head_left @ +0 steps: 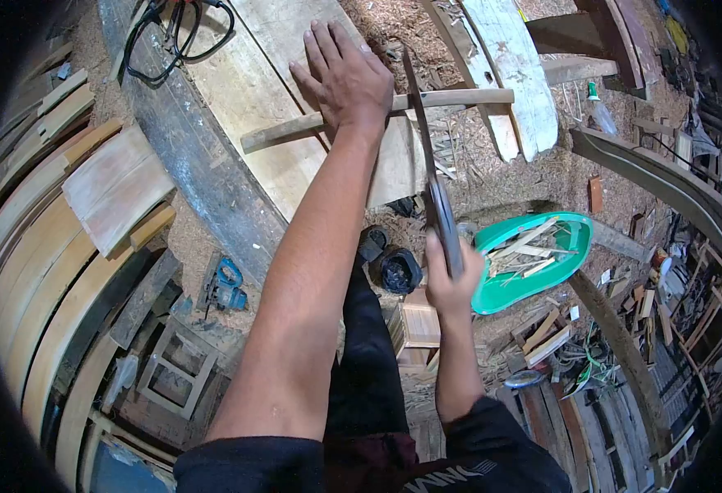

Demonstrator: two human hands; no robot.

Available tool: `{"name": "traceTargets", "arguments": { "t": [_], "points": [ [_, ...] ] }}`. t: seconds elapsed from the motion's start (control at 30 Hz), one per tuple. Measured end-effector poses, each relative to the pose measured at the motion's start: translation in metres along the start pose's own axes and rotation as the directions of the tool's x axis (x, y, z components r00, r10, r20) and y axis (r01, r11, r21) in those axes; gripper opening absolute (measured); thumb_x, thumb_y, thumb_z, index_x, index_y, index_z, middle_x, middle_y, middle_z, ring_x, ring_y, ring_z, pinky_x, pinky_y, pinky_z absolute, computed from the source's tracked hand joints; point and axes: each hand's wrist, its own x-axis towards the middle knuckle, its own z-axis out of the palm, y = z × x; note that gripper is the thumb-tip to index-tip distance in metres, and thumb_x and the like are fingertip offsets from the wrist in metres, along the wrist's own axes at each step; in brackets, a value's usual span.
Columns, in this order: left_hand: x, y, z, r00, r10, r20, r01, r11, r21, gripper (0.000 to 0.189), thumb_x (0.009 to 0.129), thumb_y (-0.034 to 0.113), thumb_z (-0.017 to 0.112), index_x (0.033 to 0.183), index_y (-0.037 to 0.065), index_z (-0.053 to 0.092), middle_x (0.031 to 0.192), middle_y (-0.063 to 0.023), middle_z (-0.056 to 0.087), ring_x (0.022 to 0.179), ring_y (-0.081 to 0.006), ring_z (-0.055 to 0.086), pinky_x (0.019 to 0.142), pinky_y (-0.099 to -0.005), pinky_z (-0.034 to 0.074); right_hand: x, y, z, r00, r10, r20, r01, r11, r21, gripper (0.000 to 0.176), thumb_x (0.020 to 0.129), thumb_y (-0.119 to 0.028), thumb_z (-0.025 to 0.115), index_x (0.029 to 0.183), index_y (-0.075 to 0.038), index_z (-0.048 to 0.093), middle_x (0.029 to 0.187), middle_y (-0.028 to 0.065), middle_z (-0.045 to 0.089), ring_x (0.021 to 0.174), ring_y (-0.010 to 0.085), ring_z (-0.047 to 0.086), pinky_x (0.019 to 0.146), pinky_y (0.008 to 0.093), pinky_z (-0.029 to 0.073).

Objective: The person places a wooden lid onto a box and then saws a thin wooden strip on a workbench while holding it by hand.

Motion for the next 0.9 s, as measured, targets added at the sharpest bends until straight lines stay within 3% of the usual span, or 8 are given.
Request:
{"name": "traceTargets", "arguments": {
  "t": [0.1, 0.23, 0.3, 0.43, 0.5, 0.6, 0.8, 0.9],
  "points": [
    [0.0, 0.0, 0.001, 1.0, -0.003, -0.003, 0.003, 1.0, 0.006, 0.06, 0.092, 0.027, 0.044, 0.146, 0.002, 0.039, 0.156, -0.0188, 0.031, 0.147, -0.0318, 0.024, 0.118, -0.0596, 0.008, -0.037, 0.001, -0.014, 0.998, -0.067, -0.021, 0.067, 0.998, 0.002, 0.023, 0.089, -0.011, 0.067, 0.071, 0.001, 0.06, 0.055, 0.0004, 0.047, 0.053, 0.0053, 0.044, 0.049, 0.0261, 0.039],
    [-0.001, 0.0, -0.004, 0.998, -0.006, 0.068, 0.007, 1.0, -0.012, 0.063, 0.093, 0.027, 0.044, 0.148, 0.0, 0.033, 0.159, -0.0187, 0.025, 0.15, -0.032, 0.016, 0.119, -0.0596, 0.001, 0.044, -0.015, 0.02, 1.0, 0.002, -0.009, -0.001, 0.996, 0.093, 0.03, 0.092, -0.014, 0.065, 0.067, -0.002, 0.053, 0.053, 0.0005, 0.043, 0.052, 0.0046, 0.037, 0.046, 0.0288, 0.031],
    [-0.001, 0.0, -0.003, 0.999, 0.006, 0.037, -0.005, 1.0, -0.021, 0.061, 0.092, 0.027, 0.044, 0.147, 0.0, 0.037, 0.158, -0.018, 0.028, 0.149, -0.0317, 0.019, 0.118, -0.0596, 0.005, 0.048, -0.013, 0.017, 1.0, -0.024, -0.003, 0.024, 1.0, -0.004, 0.028, 0.09, -0.012, 0.067, 0.068, -0.001, 0.056, 0.054, 0.0003, 0.044, 0.053, 0.0036, 0.04, 0.047, 0.0267, 0.034],
    [0.002, 0.001, 0.002, 1.0, 0.007, -0.03, -0.008, 1.0, -0.01, 0.059, 0.092, 0.028, 0.043, 0.144, 0.001, 0.042, 0.156, -0.0167, 0.032, 0.147, -0.031, 0.024, 0.117, -0.0591, 0.01, -0.037, -0.005, -0.009, 0.999, -0.011, -0.047, 0.014, 0.997, 0.077, 0.021, 0.087, -0.008, 0.069, 0.069, 0.0, 0.059, 0.055, -0.0004, 0.048, 0.055, 0.0032, 0.046, 0.05, 0.0252, 0.039],
    [-0.002, -0.003, 0.008, 0.998, 0.018, -0.055, -0.016, 1.0, 0.025, 0.059, 0.092, 0.028, 0.043, 0.144, 0.001, 0.042, 0.156, -0.0167, 0.033, 0.147, -0.0311, 0.025, 0.117, -0.059, 0.01, -0.023, -0.004, -0.005, 0.993, -0.096, -0.067, 0.1, 0.993, 0.069, 0.023, 0.088, -0.009, 0.067, 0.069, -0.001, 0.058, 0.055, -0.001, 0.048, 0.053, 0.0038, 0.044, 0.048, 0.0257, 0.037],
    [-0.001, 0.0, -0.002, 0.999, 0.005, 0.035, -0.004, 1.0, -0.025, 0.06, 0.093, 0.028, 0.044, 0.147, 0.001, 0.037, 0.157, -0.0184, 0.028, 0.149, -0.0312, 0.018, 0.118, -0.0599, 0.004, 0.047, -0.015, 0.023, 1.0, -0.001, -0.013, 0.003, 0.996, 0.092, 0.029, 0.091, -0.015, 0.064, 0.067, -0.001, 0.054, 0.053, -0.001, 0.043, 0.051, 0.0047, 0.04, 0.046, 0.0275, 0.033],
    [-0.003, 0.002, -0.003, 1.0, 0.006, 0.019, -0.006, 1.0, 0.027, 0.059, 0.093, 0.028, 0.043, 0.146, 0.002, 0.039, 0.156, -0.0178, 0.031, 0.148, -0.0312, 0.023, 0.118, -0.058, 0.007, -0.034, -0.004, -0.007, 0.997, -0.065, -0.043, 0.066, 0.998, 0.023, 0.028, 0.09, -0.011, 0.065, 0.066, -0.002, 0.056, 0.051, 0.0006, 0.046, 0.049, 0.0051, 0.045, 0.046, 0.027, 0.036],
    [-0.002, -0.002, 0.0, 1.0, 0.009, 0.014, -0.009, 0.999, 0.033, 0.059, 0.093, 0.028, 0.043, 0.146, 0.002, 0.039, 0.157, -0.0179, 0.031, 0.148, -0.0313, 0.022, 0.119, -0.0578, 0.008, 0.0, -0.007, 0.001, 0.999, -0.016, -0.033, 0.018, 0.997, 0.077, 0.028, 0.09, -0.012, 0.066, 0.067, -0.001, 0.056, 0.051, -0.0003, 0.046, 0.049, 0.0046, 0.044, 0.046, 0.0273, 0.036]
  ]
}}
